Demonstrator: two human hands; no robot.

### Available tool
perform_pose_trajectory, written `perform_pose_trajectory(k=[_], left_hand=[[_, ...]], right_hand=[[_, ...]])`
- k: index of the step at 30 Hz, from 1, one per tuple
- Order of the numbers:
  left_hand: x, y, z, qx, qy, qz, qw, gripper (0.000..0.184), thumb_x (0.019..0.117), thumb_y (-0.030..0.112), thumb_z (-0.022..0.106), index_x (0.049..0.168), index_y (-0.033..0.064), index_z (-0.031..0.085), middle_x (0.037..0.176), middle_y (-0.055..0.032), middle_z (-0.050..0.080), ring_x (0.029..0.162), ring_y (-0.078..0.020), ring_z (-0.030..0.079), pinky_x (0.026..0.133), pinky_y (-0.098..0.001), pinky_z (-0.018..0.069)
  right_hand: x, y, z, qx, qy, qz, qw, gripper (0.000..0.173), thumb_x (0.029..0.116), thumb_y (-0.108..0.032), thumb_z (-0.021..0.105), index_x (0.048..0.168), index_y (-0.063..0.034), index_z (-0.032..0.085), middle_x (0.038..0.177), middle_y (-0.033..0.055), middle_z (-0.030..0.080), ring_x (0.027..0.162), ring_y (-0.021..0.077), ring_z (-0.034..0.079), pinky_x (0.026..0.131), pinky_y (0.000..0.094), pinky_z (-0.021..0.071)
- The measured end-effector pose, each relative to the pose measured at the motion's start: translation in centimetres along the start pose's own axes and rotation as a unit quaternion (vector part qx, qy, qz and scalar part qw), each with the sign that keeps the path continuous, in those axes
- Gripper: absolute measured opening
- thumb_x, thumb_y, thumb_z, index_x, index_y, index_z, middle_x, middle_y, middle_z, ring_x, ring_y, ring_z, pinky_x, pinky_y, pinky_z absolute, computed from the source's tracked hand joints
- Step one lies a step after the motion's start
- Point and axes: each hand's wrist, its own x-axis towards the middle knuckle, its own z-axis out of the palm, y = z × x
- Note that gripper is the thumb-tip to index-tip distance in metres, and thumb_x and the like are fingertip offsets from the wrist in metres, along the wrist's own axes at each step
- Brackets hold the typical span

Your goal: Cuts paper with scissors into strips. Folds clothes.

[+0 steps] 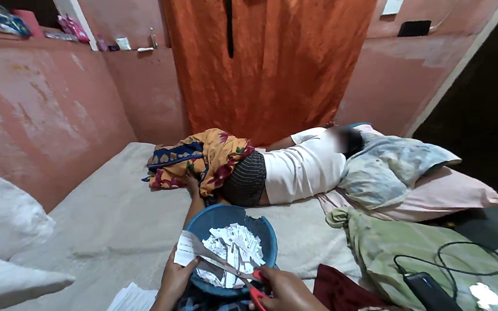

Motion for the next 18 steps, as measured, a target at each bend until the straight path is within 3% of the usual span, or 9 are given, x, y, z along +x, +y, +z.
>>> perform_pose_trajectory(k=[3, 4, 6, 8, 11, 14, 18], left_hand=[[-0.1, -0.2, 0.0, -0.012, 0.03, 0.046, 0.998, 0.091, 0.0822, 0.011, 0.083, 0.156, -0.0044, 0.032, 0.144, -0.0262, 0.053, 0.131, -0.0309, 0.057, 0.111, -0.0454, 0.0463], [-0.4, 0.3, 0.0, -0.024, 0.041, 0.059, 0.997, 0.09, 0.0825, 0.012, 0.083, 0.155, -0.0046, 0.033, 0.144, -0.0259, 0.054, 0.13, -0.0298, 0.058, 0.111, -0.0444, 0.0468], [-1.1, 1.9, -0.1, -0.056, 0.064, 0.091, 0.992, 0.073, 0.085, 0.008, 0.08, 0.147, -0.008, 0.043, 0.131, -0.0206, 0.065, 0.118, -0.0202, 0.065, 0.104, -0.0374, 0.0521], [-1.4, 3.3, -0.3, -0.104, 0.07, 0.15, 0.981, 0.044, 0.087, 0.002, 0.075, 0.126, -0.0095, 0.059, 0.111, -0.0105, 0.074, 0.102, -0.0087, 0.071, 0.095, -0.0283, 0.0586], [-1.1, 4.8, -1.1, -0.132, 0.058, 0.196, 0.97, 0.007, 0.0911, 0.004, 0.067, 0.096, 0.0004, 0.07, 0.084, 0.0019, 0.073, 0.08, -0.0027, 0.069, 0.079, -0.0232, 0.0589], [-0.9, 5.5, -1.3, -0.157, 0.053, 0.214, 0.963, 0.004, 0.0914, 0.004, 0.066, 0.088, 0.0048, 0.067, 0.075, 0.0048, 0.069, 0.07, -0.0034, 0.067, 0.071, -0.0222, 0.0581], [-1.2, 5.7, -0.7, -0.18, 0.043, 0.224, 0.957, 0.003, 0.0951, 0.003, 0.062, 0.095, 0.0036, 0.065, 0.078, 0.0033, 0.071, 0.069, -0.0052, 0.069, 0.067, -0.0233, 0.06]], right_hand=[[-0.3, 0.1, -0.2, 0.011, 0.005, -0.005, 1.0, 0.055, 0.0875, -0.045, 0.074, 0.12, -0.002, 0.064, 0.101, 0.0189, 0.07, 0.098, 0.0364, 0.068, 0.087, 0.059, 0.052], [-0.4, 0.1, -0.3, 0.018, 0.007, -0.007, 1.0, 0.056, 0.0877, -0.045, 0.075, 0.121, -0.0016, 0.064, 0.101, 0.019, 0.07, 0.097, 0.0363, 0.068, 0.087, 0.0587, 0.052], [-0.6, 0.2, -0.4, 0.039, 0.022, -0.02, 0.999, 0.056, 0.0873, -0.045, 0.075, 0.12, -0.0006, 0.064, 0.099, 0.0188, 0.07, 0.094, 0.0357, 0.068, 0.086, 0.0579, 0.0523], [-0.6, 0.4, -0.4, 0.059, 0.033, -0.029, 0.997, 0.057, 0.0865, -0.045, 0.076, 0.12, -0.0004, 0.065, 0.097, 0.0182, 0.07, 0.092, 0.0349, 0.068, 0.085, 0.0575, 0.0529], [-0.5, 0.8, -0.2, 0.066, 0.031, -0.033, 0.997, 0.056, 0.0861, -0.044, 0.077, 0.12, -0.001, 0.065, 0.096, 0.0175, 0.07, 0.091, 0.0339, 0.068, 0.084, 0.0574, 0.0533], [-0.6, 1.0, 0.1, 0.063, 0.03, -0.041, 0.997, 0.054, 0.0859, -0.043, 0.077, 0.116, -0.0001, 0.066, 0.094, 0.0185, 0.07, 0.09, 0.0355, 0.069, 0.082, 0.0584, 0.0532], [-0.7, 1.2, 0.3, 0.085, 0.032, -0.046, 0.995, 0.052, 0.0863, -0.04, 0.077, 0.116, 0.0008, 0.066, 0.095, 0.0202, 0.07, 0.089, 0.0371, 0.068, 0.083, 0.0603, 0.053]])
